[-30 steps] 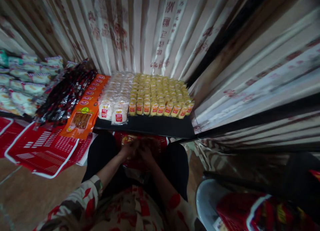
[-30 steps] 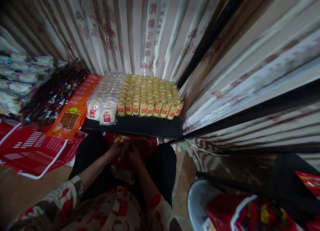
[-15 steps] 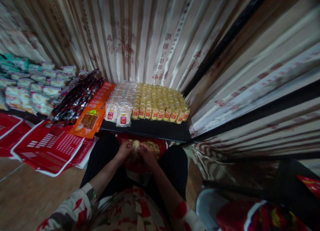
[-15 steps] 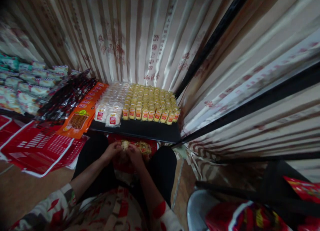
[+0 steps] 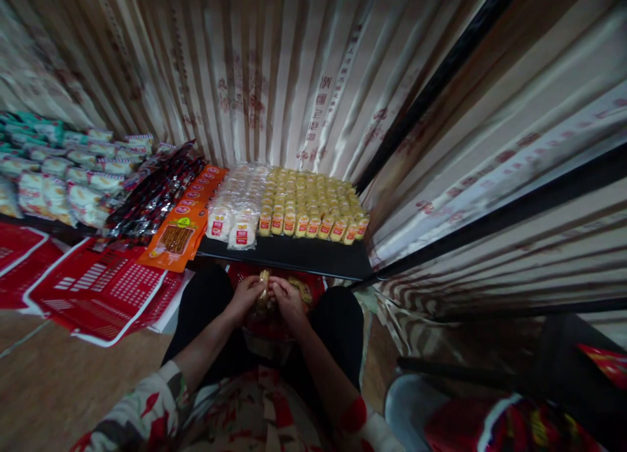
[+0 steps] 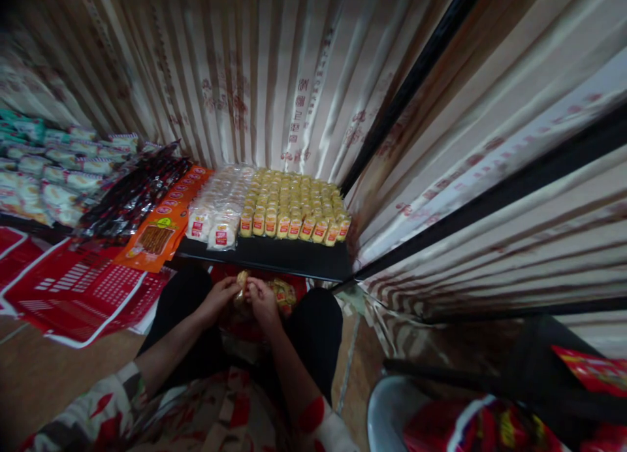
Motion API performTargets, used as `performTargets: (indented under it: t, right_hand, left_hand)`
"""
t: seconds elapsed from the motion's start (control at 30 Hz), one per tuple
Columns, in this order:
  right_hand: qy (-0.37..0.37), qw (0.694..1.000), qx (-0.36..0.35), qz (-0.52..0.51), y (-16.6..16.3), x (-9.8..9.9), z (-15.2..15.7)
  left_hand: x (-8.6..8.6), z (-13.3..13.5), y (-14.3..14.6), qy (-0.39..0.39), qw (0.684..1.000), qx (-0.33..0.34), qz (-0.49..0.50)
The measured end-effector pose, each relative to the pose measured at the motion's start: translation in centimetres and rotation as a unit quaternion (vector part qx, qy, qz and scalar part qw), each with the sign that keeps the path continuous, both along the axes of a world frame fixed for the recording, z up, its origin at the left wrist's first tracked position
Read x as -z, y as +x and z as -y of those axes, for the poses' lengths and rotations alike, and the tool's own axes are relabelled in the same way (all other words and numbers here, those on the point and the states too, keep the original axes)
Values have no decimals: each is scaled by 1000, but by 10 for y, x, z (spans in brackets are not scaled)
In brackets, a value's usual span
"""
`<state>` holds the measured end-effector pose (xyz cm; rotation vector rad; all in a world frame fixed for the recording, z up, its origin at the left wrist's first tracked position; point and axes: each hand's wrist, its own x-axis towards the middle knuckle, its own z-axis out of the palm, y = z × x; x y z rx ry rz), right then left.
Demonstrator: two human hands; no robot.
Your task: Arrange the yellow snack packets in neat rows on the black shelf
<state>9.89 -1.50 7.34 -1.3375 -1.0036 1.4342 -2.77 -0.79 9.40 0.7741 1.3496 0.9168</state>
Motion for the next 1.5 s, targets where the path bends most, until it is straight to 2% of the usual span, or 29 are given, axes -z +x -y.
performTargets:
  t: [0.1,0.17,0.3,0.43,0.53,0.6,0.73,0.83,0.93,1.07,1.2,1.37,1.5]
  right_hand:
    - [8,1000,-2,28,1,3,-1]
    - [47,994,4,96,4,3,-1]
    - [142,951,-9,273,14,-10,2]
    - [215,920,-134,300,23,-24,6]
    - [224,907,-217,282,27,-25,5]
    - [204,916,-199,281,28,-23,3]
    - [123,956,-97,248,27,-20,-2]
    - [71,982,-57,167,25,-23,-7]
    - [40,993,-19,107,22,-27,-15]
    - [43,995,18,83,18,-28,-31]
    - [62,995,26,68,13,-30,-50]
    - [87,994,23,70,4,-34,-74]
    - [103,991,15,85,-5,-32,-93]
  left_hand:
    - [0,0,-3,-3,999,49,14]
    - [-2,0,-5,-20,996,78,33]
    - [-12,-4,-12,-40,991,125,21]
    - [-23,-9,-21,-46,977,205,-15]
    - [-28,-12,-26,-43,968,246,-6]
    - [-30,-14,-27,-52,971,232,31]
    - [-32,-19,-23,-66,978,152,130]
    - [-35,-22,-16,-25,977,111,181]
    - [-41,-23,-7,19,980,55,191]
    - [-48,-23,2,61,988,-5,140]
    - [-46,-27,8,124,990,-2,65]
    - [-45,-37,13,212,976,-34,-36]
    - [-47,-47,16,239,965,-49,-96]
